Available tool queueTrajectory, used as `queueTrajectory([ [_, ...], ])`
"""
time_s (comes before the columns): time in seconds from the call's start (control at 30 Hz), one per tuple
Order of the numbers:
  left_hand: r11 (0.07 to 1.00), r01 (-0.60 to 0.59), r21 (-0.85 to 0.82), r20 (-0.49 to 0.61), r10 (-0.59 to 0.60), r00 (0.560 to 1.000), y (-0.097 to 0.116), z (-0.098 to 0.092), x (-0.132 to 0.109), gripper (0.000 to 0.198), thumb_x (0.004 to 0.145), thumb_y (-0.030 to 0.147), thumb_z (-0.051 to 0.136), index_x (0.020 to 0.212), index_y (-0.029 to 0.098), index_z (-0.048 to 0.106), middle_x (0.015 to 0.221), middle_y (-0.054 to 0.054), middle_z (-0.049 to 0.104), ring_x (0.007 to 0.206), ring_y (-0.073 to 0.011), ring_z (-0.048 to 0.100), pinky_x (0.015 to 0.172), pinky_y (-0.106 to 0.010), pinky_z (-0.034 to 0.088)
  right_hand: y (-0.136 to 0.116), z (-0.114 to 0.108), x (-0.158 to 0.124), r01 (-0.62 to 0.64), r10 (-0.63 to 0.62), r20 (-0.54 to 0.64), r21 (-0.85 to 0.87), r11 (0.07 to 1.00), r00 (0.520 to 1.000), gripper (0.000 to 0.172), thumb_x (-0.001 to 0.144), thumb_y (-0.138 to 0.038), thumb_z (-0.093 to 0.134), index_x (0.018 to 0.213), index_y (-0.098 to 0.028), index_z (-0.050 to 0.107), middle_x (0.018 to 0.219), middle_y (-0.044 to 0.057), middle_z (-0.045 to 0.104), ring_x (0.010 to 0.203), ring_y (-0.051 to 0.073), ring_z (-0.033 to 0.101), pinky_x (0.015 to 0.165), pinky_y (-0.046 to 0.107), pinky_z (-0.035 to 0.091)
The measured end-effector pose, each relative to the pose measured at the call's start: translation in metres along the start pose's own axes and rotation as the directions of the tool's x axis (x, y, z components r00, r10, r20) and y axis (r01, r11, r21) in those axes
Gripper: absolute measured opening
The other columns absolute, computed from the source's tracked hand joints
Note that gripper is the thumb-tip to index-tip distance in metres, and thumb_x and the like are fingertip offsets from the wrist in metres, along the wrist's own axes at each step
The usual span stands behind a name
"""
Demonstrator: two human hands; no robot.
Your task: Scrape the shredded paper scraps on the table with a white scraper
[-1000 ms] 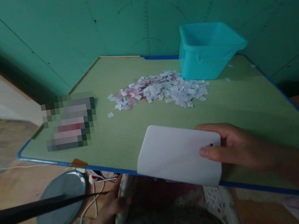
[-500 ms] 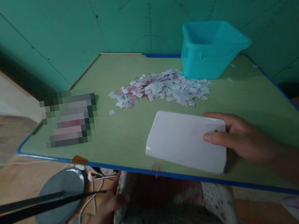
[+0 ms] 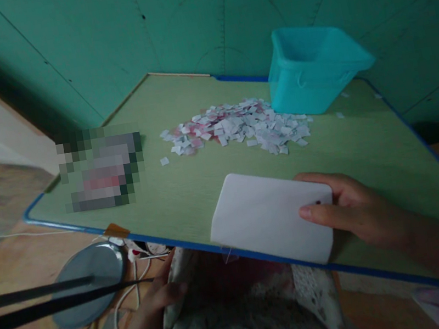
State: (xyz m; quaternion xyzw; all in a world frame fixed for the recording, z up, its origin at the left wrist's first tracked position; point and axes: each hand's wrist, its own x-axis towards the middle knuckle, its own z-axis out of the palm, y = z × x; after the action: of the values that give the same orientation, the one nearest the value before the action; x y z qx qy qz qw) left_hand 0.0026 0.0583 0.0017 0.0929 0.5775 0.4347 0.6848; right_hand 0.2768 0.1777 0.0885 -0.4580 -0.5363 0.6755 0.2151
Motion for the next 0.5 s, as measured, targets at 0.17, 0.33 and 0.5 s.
queueTrajectory([
  [0.17,1.000,0.007,-0.011,0.006,-0.007,1.000,-0.011,-0.016,0.003,0.051,0.061,0.022,0.065,0.113,0.020,0.064,0.069,0.000,0.076,0.070,-0.0262,0.071,0.061,-0.034,0.056,-0.001,0.002,-0.002,-0.022,0.021,0.054,0.006,1.000,0.998,0.016,0.072,-0.033,0.068,0.081,-0.021,0.064,0.067,-0.002,0.063,0.057,0.009,0.056,0.049,0.017,0.045],
  [0.33,0.998,-0.063,0.009,0.026,0.063,0.998,-0.006,-0.008,0.002,0.064,0.056,0.018,0.066,0.120,0.022,0.059,0.075,0.000,0.077,0.083,-0.0276,0.070,0.067,-0.032,0.056,0.001,-0.005,0.001,0.027,-0.026,-0.058,0.014,1.000,0.998,0.018,0.068,-0.030,0.070,0.084,-0.022,0.065,0.070,-0.002,0.066,0.058,0.010,0.058,0.050,0.018,0.048],
  [0.5,0.997,-0.064,-0.043,-0.049,0.062,0.997,0.005,0.011,-0.001,0.066,0.050,0.017,0.067,0.116,0.019,0.063,0.077,-0.002,0.078,0.088,-0.0319,0.070,0.069,-0.036,0.056,0.000,-0.013,0.007,0.027,-0.034,-0.259,-0.029,0.999,0.965,0.015,0.069,-0.030,0.068,0.081,-0.023,0.062,0.061,-0.004,0.060,0.050,0.010,0.055,0.041,0.018,0.044],
])
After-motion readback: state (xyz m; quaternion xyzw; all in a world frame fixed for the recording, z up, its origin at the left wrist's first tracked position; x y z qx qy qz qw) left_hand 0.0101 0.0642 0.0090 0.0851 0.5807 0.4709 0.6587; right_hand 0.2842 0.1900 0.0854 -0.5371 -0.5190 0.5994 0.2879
